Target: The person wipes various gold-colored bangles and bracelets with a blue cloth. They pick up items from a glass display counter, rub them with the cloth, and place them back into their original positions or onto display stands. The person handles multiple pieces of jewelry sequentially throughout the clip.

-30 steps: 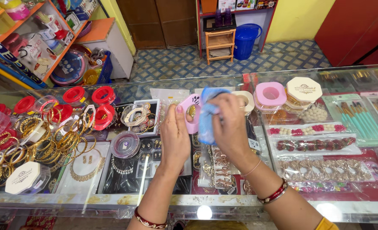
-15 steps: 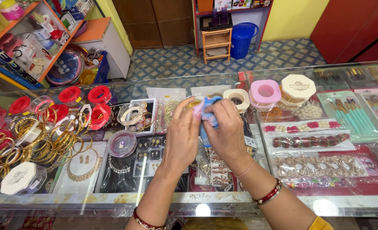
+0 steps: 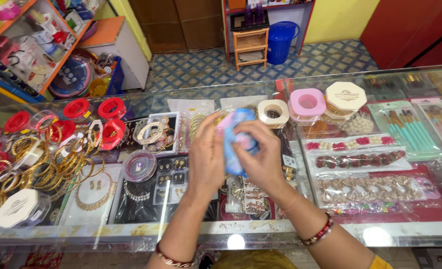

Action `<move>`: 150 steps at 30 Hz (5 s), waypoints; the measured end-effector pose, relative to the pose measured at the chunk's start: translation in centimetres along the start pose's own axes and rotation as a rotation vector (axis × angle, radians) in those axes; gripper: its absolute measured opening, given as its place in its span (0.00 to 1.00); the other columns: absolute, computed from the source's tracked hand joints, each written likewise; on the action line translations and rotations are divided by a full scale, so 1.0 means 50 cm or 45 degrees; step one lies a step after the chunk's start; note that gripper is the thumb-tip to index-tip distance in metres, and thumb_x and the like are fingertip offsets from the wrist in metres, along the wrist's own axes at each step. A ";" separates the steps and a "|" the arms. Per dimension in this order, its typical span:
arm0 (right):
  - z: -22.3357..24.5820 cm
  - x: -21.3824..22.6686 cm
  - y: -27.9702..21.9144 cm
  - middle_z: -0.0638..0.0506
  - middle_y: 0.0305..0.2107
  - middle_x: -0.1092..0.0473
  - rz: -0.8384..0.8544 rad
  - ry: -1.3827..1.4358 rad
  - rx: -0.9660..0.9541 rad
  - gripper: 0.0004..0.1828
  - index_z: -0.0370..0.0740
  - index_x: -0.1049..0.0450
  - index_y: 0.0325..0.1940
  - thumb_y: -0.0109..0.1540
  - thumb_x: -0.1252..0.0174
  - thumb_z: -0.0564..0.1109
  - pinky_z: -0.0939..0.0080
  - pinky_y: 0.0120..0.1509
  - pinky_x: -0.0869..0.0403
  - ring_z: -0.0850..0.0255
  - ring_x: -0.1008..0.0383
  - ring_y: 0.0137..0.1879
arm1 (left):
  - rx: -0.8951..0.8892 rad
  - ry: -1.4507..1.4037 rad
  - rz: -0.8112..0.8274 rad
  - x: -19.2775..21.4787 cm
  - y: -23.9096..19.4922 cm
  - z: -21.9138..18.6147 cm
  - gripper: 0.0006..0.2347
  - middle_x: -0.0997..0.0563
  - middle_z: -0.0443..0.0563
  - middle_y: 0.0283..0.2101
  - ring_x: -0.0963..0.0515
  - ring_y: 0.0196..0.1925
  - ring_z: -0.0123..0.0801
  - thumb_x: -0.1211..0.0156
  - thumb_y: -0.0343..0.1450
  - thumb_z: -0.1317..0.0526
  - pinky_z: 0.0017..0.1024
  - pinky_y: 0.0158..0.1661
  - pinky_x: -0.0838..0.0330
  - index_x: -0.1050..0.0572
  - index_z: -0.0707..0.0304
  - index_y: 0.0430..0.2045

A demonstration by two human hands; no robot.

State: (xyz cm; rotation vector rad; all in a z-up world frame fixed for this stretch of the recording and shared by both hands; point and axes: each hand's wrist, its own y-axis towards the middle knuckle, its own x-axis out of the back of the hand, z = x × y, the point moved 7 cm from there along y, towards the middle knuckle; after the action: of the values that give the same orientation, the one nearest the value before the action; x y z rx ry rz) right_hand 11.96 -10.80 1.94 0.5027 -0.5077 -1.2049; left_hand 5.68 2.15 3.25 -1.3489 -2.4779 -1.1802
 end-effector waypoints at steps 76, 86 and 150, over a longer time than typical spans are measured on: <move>-0.264 -0.065 0.190 0.46 0.58 0.29 1.242 -1.312 -0.059 0.54 0.43 0.31 0.66 0.41 0.22 0.64 0.38 0.80 0.57 0.54 0.36 0.70 | 0.543 -0.083 0.507 -0.210 0.094 0.397 0.27 0.23 0.61 0.53 0.16 0.31 0.29 0.30 0.68 0.60 0.28 0.31 0.22 0.31 0.69 0.62; -0.289 -0.032 0.184 0.50 0.61 0.31 1.182 -1.381 -0.177 0.58 0.49 0.34 0.69 0.38 0.20 0.63 0.34 0.79 0.58 0.56 0.38 0.72 | 0.589 -0.333 0.535 -0.242 0.105 0.381 0.23 0.16 0.53 0.45 0.18 0.26 0.26 0.31 0.66 0.66 0.27 0.26 0.25 0.26 0.68 0.57; -0.099 -0.243 -0.020 0.36 0.47 0.36 0.841 -0.636 -0.012 0.20 0.35 0.34 0.52 0.57 0.39 0.35 0.45 0.56 0.30 0.38 0.30 0.53 | 0.302 0.526 -0.082 0.224 -0.057 0.227 0.28 0.23 0.60 0.53 0.24 0.55 0.52 0.25 0.57 0.67 0.43 0.55 0.32 0.25 0.64 0.54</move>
State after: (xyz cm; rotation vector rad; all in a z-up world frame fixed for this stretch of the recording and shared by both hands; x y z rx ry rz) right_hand 10.88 1.00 -3.78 -0.0028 -1.0024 -0.6794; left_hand -0.17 16.38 -1.79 -0.8691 -2.2842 -1.0119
